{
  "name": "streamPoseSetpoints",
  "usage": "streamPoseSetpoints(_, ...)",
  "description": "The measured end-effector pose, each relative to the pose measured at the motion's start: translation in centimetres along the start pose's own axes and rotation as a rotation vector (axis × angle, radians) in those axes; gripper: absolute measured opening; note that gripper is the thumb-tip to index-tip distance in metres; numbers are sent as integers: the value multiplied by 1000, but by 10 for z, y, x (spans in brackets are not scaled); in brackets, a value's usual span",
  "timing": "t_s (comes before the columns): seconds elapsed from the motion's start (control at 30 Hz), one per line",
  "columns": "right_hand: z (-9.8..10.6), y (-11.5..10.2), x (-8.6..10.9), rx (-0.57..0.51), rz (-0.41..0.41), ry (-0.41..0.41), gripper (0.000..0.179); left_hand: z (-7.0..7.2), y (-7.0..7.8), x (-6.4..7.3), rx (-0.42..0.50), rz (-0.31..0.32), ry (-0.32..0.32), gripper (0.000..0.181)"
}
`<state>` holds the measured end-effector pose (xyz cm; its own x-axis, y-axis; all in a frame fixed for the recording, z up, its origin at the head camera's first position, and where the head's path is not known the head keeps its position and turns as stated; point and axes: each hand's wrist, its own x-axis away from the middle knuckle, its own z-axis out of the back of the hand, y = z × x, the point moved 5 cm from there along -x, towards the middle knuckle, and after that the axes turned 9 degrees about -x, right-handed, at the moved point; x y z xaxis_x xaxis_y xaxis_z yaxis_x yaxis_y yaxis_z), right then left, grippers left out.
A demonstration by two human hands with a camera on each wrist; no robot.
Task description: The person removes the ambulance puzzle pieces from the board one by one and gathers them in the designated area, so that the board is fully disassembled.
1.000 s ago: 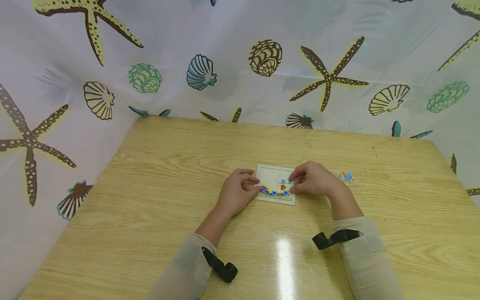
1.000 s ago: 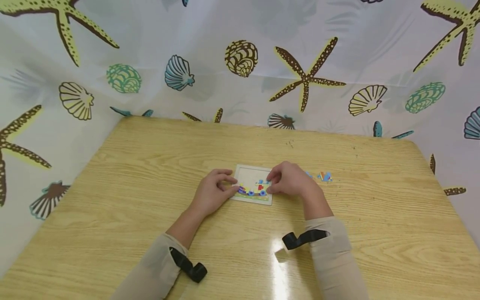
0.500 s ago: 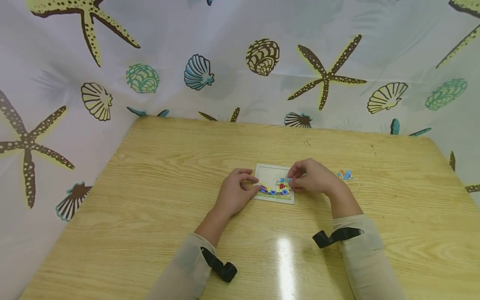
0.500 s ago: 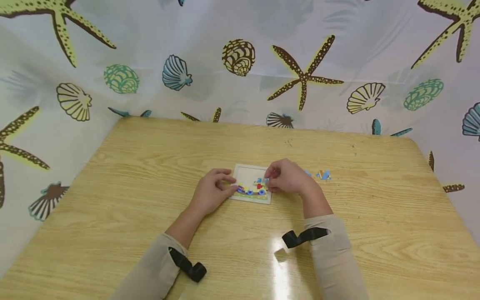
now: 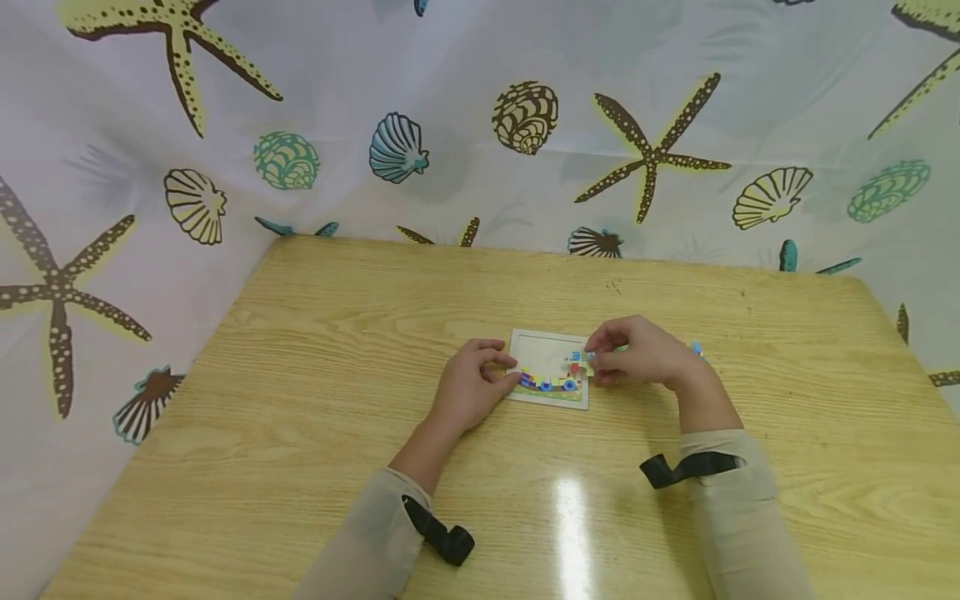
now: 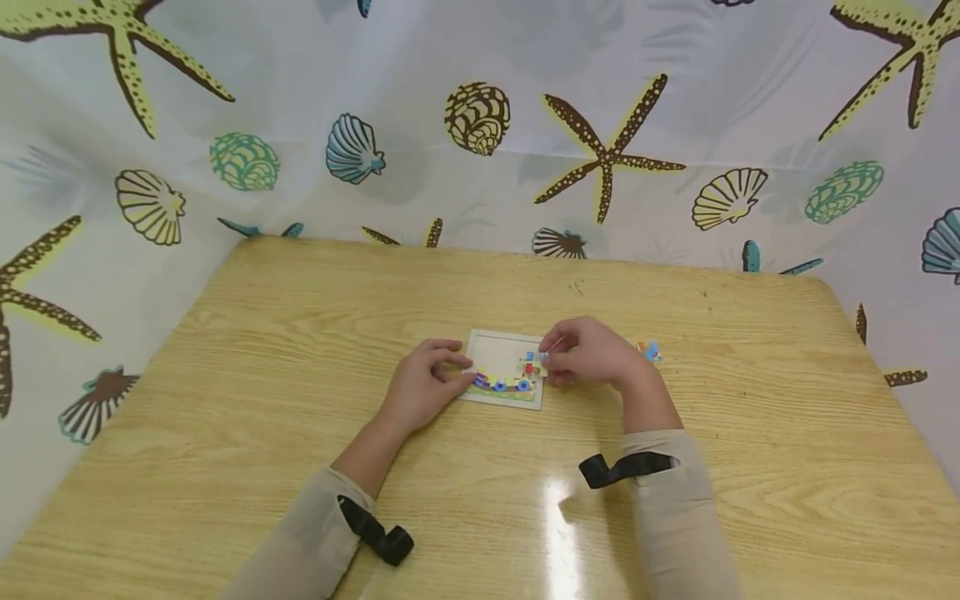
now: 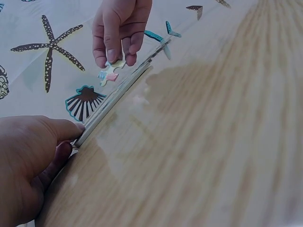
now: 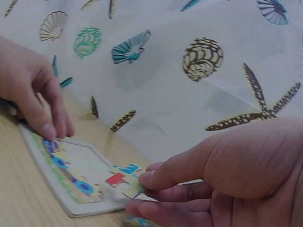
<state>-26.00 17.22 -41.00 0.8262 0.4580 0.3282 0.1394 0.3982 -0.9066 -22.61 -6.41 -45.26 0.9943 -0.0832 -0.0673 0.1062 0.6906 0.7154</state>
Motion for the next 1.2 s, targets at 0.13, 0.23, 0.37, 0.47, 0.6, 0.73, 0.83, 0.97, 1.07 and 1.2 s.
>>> streamPoseSetpoints(0.13, 14, 6, 5, -9, 0, 3, 25, 0, 0, 0, 2, -3, 0, 17)
streamPoseSetpoints(0.23, 24, 10, 8, -10, 5, -2, 27, 0, 1, 0, 0, -4, 1, 17)
streamPoseSetpoints(0.37, 36, 15, 15, -8, 1, 9, 30, 0, 1, 0, 7, -1, 0, 17)
streamPoseSetpoints(0.47, 46, 19, 20, 6, -14, 33, 33, 0, 1, 0, 10, 1, 0, 17)
streamPoseSetpoints(0.6, 57, 26, 27, -1, -37, 57, 37, 0, 2, 0, 8, 4, 0, 17)
streamPoseSetpoints(0.73, 66, 32, 31, -8, -55, 78, 38, 0, 2, 1, 5, 10, 1, 16)
streamPoseSetpoints(0.83, 70, 35, 35, -7, -73, 98, 37, 0, 2, 1, 6, 12, 4, 16)
streamPoseSetpoints(0.97, 77, 40, 39, -10, -104, 133, 37, 1, 2, 1, 9, 13, 1, 16)
streamPoseSetpoints(1.07, 83, 46, 42, -12, -131, 153, 38, 1, 2, 1, 8, 10, 0, 17)
streamPoseSetpoints(1.2, 90, 53, 48, -5, -178, 180, 41, 1, 2, 2, 6, 5, -1, 17)
